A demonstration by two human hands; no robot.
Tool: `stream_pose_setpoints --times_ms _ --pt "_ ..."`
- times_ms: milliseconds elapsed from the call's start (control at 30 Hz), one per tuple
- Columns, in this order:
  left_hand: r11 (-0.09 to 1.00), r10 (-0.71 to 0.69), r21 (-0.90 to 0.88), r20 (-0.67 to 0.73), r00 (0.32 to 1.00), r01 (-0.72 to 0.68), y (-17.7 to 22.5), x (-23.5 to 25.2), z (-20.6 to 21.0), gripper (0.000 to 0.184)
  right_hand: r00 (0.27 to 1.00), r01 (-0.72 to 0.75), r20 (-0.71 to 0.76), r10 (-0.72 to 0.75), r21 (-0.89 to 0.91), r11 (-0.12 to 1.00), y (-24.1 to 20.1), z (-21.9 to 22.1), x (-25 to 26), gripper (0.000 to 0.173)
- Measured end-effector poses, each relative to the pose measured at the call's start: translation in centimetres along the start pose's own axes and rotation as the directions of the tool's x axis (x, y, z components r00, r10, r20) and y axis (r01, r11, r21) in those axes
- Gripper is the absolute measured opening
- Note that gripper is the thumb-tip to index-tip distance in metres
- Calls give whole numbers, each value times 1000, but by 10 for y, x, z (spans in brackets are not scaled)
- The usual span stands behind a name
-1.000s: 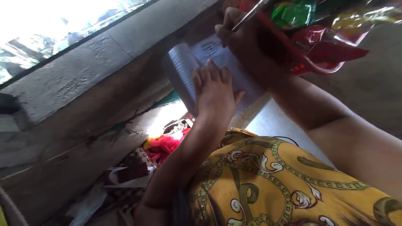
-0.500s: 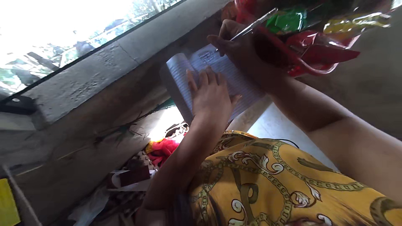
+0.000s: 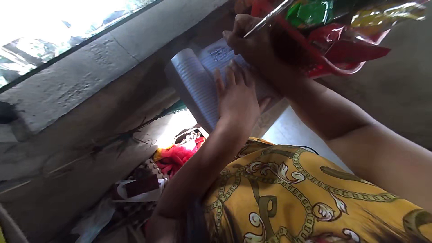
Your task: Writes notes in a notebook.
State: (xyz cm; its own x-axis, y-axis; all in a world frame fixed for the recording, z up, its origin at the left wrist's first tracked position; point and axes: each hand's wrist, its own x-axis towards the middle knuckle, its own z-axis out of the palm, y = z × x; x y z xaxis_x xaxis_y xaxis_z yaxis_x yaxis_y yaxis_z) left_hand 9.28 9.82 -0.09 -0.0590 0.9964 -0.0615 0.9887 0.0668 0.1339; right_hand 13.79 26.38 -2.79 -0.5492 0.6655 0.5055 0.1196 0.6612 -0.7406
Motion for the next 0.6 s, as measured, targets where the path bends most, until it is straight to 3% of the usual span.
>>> stream_pose_setpoints --times_ms 100,233,600 --pt "1000 -2 -11 14 1000 3 -1 0 -4 99 993 -8 -119 8 2 1000 -2 -2 0 24" --pt "1000 -12 -25 33 999 13 -5 -7 -7 97 996 -73 -59 73 2 997 -4 -8 0 24" --pt "999 -2 -37 6 1000 2 -9 -14 -6 93 996 -34 -84 33 -11 999 2 -3 -4 27"
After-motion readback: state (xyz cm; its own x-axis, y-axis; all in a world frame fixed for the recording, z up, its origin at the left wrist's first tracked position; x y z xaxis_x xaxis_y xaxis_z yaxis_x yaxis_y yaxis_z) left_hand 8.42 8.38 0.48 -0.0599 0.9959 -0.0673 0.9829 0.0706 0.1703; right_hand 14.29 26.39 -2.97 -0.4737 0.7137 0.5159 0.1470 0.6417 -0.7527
